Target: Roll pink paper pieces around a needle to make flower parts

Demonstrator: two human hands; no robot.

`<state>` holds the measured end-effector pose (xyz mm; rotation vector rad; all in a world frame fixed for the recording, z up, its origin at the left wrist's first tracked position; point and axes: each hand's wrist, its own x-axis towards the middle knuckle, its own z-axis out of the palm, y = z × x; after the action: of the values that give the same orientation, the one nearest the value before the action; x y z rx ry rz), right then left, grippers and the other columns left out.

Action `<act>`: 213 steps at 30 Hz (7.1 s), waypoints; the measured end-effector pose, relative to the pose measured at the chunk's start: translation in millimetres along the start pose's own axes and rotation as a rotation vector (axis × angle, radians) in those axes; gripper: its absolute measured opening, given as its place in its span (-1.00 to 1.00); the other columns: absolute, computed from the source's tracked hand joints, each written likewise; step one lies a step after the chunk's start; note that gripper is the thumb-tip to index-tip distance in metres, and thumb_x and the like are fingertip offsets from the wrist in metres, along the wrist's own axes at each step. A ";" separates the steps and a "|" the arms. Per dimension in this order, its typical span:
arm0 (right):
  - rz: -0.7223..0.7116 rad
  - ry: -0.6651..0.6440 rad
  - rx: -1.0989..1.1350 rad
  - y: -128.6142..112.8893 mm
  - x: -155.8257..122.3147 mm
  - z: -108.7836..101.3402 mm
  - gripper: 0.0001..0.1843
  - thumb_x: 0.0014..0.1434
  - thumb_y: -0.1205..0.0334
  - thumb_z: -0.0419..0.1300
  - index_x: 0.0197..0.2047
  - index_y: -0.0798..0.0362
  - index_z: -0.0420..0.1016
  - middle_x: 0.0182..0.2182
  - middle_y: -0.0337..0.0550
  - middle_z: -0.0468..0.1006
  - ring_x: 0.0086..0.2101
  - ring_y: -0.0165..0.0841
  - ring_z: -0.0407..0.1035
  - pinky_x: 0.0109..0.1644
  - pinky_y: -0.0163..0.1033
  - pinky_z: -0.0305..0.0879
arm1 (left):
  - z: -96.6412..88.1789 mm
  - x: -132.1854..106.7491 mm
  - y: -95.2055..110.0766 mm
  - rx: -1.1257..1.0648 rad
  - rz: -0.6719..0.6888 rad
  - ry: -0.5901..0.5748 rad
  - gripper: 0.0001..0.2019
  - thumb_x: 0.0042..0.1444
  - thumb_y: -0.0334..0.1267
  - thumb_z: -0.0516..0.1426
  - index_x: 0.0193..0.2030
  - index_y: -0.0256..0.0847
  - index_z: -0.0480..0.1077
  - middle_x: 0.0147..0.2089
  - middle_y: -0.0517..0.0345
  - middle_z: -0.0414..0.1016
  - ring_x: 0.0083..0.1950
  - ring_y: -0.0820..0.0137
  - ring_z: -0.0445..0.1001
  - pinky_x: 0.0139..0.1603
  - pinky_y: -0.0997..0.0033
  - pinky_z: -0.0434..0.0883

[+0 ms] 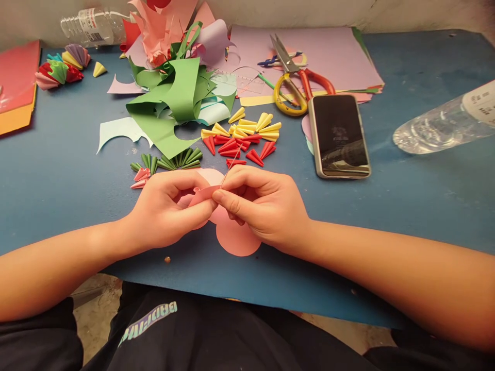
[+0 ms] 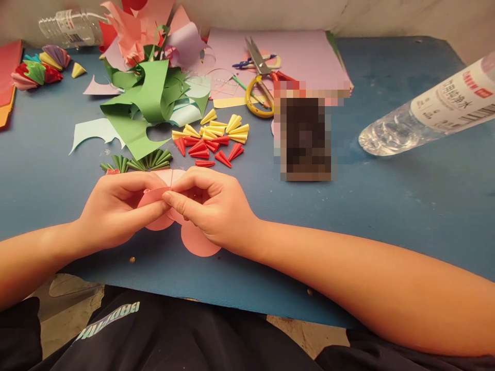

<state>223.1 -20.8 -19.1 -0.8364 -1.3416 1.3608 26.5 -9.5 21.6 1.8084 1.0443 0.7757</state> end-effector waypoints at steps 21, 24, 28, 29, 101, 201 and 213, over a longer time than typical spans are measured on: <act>-0.018 -0.005 -0.011 -0.1 1.0 -1.4 -0.68 0.22 0.00 0.53 -0.35 0.02 0.60 -0.43 -0.22 0.58 -0.39 -0.39 0.42 -0.30 -0.22 0.43 | -0.9 1.2 -1.5 -0.060 -0.033 -0.044 -0.79 0.19 -0.35 0.28 -0.46 -0.22 0.43 -0.47 0.20 0.47 -0.42 0.47 0.37 -0.44 0.47 0.36; -0.081 -0.019 -0.064 0.6 1.7 -4.5 -0.81 0.26 0.10 0.50 -0.26 0.00 0.66 -0.35 -0.18 0.61 -0.32 -0.36 0.47 -0.19 -0.16 0.47 | -2.1 1.3 -2.3 -0.098 -0.084 -0.031 -0.78 0.19 -0.28 0.32 -0.45 -0.22 0.46 -0.47 0.20 0.44 -0.45 0.49 0.36 -0.50 0.49 0.33; -0.141 -0.028 -0.135 1.1 0.8 -6.2 -0.94 0.31 0.26 0.42 -0.24 -0.01 0.69 -0.36 -0.19 0.61 -0.31 -0.35 0.45 -0.17 -0.15 0.43 | -2.7 1.1 -4.3 -0.121 -0.110 -0.062 -0.81 0.21 -0.24 0.33 -0.40 -0.23 0.52 -0.41 0.16 0.50 -0.43 0.46 0.42 -0.48 0.48 0.39; -0.133 -0.026 -0.146 1.2 0.4 -5.9 -0.93 0.32 0.27 0.42 -0.26 -0.01 0.69 -0.39 -0.20 0.60 -0.33 -0.36 0.43 -0.19 -0.15 0.42 | -2.7 1.0 -4.7 -0.118 -0.110 -0.069 -0.82 0.22 -0.23 0.32 -0.39 -0.23 0.53 -0.40 0.14 0.51 -0.42 0.44 0.44 -0.47 0.47 0.41; -0.114 -0.041 -0.081 5.1 2.0 -6.8 -0.88 0.27 0.30 0.48 -0.33 0.04 0.68 -0.44 -0.26 0.58 -0.36 -0.44 0.44 -0.21 -0.24 0.41 | -8.1 2.5 -6.6 0.048 0.014 -0.144 -0.71 0.27 -0.32 0.23 -0.47 -0.21 0.28 -0.43 0.26 0.39 -0.41 0.53 0.31 -0.41 0.50 0.28; -0.241 -0.094 -0.248 7.8 -2.4 -8.3 -0.87 0.32 0.28 0.43 -0.21 -0.01 0.55 -0.31 -0.19 0.68 -0.25 -0.31 0.60 -0.18 -0.19 0.57 | -13.5 -2.5 -17.7 0.400 0.429 -0.001 -0.86 0.33 -0.24 0.32 -0.27 -0.09 0.49 -0.41 0.24 0.65 -0.44 0.44 0.56 -0.41 0.38 0.44; -0.297 -0.108 -0.274 11.3 1.6 -10.3 -0.84 0.30 0.31 0.45 -0.27 -0.04 0.56 -0.31 -0.20 0.65 -0.24 -0.32 0.55 -0.26 -0.20 0.46 | -12.7 -1.6 -21.5 0.484 0.484 -0.002 -0.90 0.33 -0.36 0.28 -0.25 -0.21 0.51 -0.34 0.14 0.66 -0.34 0.45 0.58 -0.27 0.48 0.47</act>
<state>230.4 -15.0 -31.3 -0.7145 -1.6895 1.0163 8.0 -0.6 7.2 2.5339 0.8443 0.8481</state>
